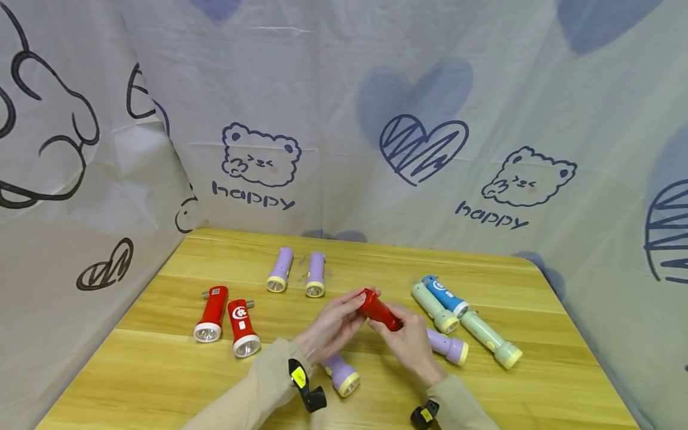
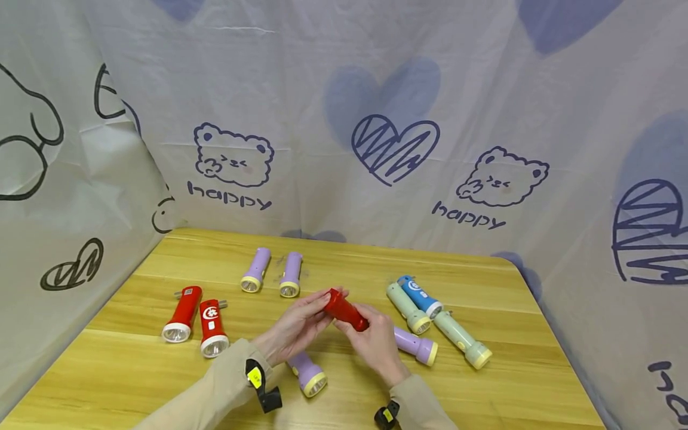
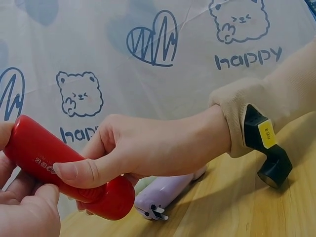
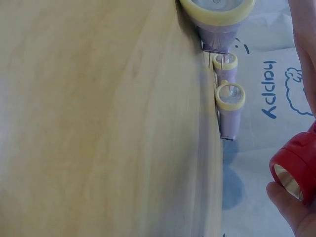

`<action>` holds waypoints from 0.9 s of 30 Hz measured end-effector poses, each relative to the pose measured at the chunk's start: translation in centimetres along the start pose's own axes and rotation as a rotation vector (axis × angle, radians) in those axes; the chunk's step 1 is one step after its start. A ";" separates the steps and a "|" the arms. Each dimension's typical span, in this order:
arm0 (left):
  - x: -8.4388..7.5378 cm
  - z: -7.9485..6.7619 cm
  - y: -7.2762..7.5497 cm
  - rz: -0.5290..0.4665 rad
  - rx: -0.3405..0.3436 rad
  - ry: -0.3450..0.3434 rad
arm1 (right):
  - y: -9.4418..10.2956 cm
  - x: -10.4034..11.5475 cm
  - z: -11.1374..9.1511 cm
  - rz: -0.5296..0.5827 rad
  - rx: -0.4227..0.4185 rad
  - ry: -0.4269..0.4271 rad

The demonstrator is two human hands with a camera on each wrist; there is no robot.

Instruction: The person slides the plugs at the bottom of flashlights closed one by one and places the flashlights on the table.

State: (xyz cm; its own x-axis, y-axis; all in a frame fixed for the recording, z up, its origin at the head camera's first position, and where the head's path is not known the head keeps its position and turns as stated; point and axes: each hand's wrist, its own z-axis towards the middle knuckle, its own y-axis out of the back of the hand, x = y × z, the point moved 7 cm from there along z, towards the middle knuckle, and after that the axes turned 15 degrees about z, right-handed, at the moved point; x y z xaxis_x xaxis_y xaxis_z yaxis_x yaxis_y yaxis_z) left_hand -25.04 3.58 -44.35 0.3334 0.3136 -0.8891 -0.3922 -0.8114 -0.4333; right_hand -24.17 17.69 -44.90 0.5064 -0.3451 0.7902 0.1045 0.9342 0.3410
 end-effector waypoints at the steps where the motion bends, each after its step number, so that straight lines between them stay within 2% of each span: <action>1: 0.0 0.0 0.0 -0.001 0.002 -0.001 | 0.0 -0.1 0.0 -0.002 0.004 0.000; 6: 0.0 -0.1 0.1 0.036 0.009 0.002 | -0.1 -0.2 -0.1 0.001 0.019 -0.020; 14: -0.5 0.1 0.7 0.163 0.017 0.033 | 0.0 -0.3 -0.1 0.038 0.031 -0.150; 19: -0.5 0.1 1.0 0.269 -0.008 0.034 | 0.0 -0.3 -0.1 0.052 0.072 -0.193; 22: -0.5 0.1 1.1 0.319 -0.009 0.020 | 0.1 -0.4 -0.2 0.070 0.100 -0.202; 27: -0.4 -0.1 0.8 0.337 0.021 0.028 | 0.3 -0.5 -0.5 0.081 0.139 -0.181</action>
State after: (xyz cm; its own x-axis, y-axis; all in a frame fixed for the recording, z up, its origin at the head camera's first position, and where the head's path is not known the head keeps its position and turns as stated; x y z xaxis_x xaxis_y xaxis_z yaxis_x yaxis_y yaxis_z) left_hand -25.40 2.73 -44.33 0.2048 0.0154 -0.9787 -0.5022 -0.8566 -0.1186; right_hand -23.99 18.19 -45.46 0.3451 -0.2916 0.8921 -0.0560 0.9424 0.3297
